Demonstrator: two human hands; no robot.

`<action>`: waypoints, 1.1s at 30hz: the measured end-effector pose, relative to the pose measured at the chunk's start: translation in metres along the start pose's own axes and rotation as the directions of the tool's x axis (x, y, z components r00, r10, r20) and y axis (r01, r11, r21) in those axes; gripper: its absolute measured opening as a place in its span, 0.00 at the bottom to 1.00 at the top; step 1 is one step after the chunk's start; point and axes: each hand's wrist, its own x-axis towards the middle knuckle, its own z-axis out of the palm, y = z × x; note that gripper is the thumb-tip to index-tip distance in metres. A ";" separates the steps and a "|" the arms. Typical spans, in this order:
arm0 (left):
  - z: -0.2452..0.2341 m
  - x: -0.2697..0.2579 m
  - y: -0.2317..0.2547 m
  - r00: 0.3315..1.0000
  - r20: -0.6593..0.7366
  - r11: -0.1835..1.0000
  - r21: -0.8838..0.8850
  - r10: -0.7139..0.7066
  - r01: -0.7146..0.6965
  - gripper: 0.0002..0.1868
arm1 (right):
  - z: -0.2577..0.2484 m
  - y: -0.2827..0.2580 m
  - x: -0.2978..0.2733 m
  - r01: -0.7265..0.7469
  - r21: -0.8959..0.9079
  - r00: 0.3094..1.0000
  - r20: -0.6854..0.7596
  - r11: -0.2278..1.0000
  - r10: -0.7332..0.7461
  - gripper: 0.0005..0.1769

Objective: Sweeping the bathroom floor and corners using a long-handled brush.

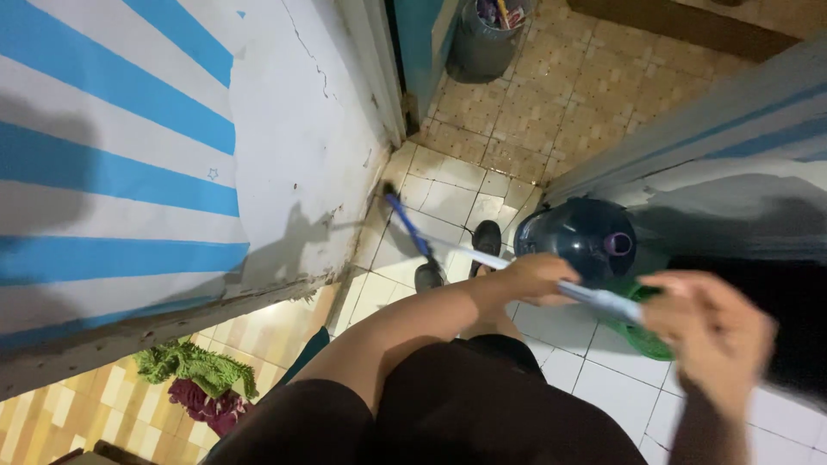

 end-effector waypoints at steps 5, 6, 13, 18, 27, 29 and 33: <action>0.043 0.061 -0.021 0.984 -0.145 0.989 -0.082 0.108 -0.120 0.06 | -0.013 0.002 -0.003 0.036 0.009 0.999 -0.027 0.999 -0.036 0.09; 0.062 0.079 -0.046 0.897 -0.337 0.949 -0.026 0.288 -0.314 0.06 | -0.012 0.010 -0.001 0.052 -0.047 0.998 -0.026 0.998 -0.054 0.11; 0.067 0.001 -0.120 0.957 -0.287 0.996 0.091 0.050 -0.025 0.05 | 0.056 0.074 0.008 -0.255 0.113 0.966 -0.006 0.960 0.258 0.07; 0.015 0.014 -0.018 0.988 -0.152 0.998 0.057 0.017 -0.009 0.11 | -0.010 0.025 0.015 0.132 -0.097 0.989 -0.048 0.986 -0.137 0.14; 0.055 0.043 -0.110 0.935 -0.351 0.998 0.002 0.053 -0.056 0.15 | 0.044 0.076 0.027 -0.064 -0.305 0.998 -0.048 0.950 0.051 0.08; 0.047 0.017 -0.111 0.970 -0.242 0.997 0.063 -0.018 0.035 0.14 | 0.059 0.087 0.022 -0.092 -0.204 0.995 0.011 0.975 0.096 0.08; 0.029 -0.002 -0.068 0.970 -0.242 0.999 0.023 -0.034 0.041 0.12 | 0.030 0.049 0.019 -0.083 -0.219 0.995 0.041 0.972 0.095 0.09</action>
